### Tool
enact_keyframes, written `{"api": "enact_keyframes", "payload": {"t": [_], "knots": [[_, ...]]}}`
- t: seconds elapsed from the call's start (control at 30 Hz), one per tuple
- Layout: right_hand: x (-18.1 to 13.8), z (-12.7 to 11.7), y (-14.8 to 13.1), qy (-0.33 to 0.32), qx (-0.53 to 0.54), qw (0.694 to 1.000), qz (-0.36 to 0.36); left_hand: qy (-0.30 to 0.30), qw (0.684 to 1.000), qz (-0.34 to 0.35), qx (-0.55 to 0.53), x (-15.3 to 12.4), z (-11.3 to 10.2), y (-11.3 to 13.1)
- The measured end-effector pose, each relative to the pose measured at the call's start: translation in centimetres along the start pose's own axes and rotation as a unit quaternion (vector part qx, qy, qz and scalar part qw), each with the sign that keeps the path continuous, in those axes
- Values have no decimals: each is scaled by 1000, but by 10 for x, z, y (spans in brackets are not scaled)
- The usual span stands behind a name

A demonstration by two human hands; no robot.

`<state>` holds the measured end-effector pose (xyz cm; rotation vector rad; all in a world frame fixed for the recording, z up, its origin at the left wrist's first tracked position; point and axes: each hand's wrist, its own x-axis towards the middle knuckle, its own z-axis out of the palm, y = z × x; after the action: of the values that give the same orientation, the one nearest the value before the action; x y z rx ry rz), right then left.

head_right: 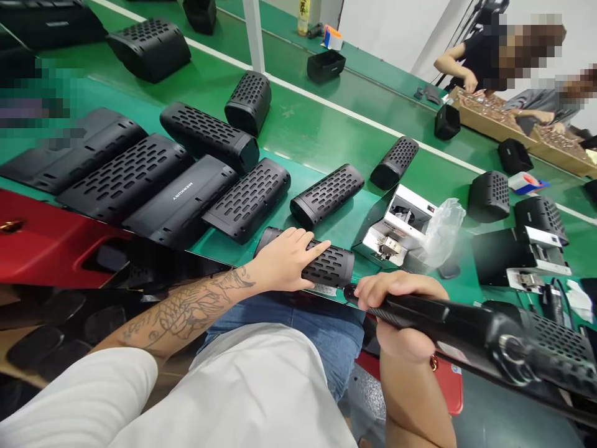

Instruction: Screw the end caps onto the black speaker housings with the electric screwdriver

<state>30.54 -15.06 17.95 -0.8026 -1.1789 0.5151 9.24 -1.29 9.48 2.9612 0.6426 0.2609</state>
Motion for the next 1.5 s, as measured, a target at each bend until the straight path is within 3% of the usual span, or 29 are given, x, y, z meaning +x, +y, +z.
{"api": "enact_keyframes", "payload": {"t": [0.2,0.47,0.83,0.97,1.07,1.17,1.23,1.3,1.5], "knots": [[1,12,21,-3,2,1000,21,-4,1000,1,-5,0,-2,-1],[-6,11,22,-37,41,994,96,-40,999,-9,3,3,-8,2],[-6,-2,31,-136,39,984,109,-77,997,-27,-8,4,-18,8],[-8,6,25,-89,7,993,77,-85,996,-29,2,2,-19,10],[6,-9,19,-44,-10,998,52,-90,995,-50,10,2,-18,15],[33,-41,25,102,-90,990,-29,-86,992,-87,20,4,-17,21],[51,-60,38,218,-153,960,-89,-88,991,-100,24,5,-17,25],[64,-73,55,277,-182,937,-107,-90,991,-100,21,5,-18,25],[61,-80,84,255,-179,948,-63,-87,994,-69,-2,-8,-24,7]]}}
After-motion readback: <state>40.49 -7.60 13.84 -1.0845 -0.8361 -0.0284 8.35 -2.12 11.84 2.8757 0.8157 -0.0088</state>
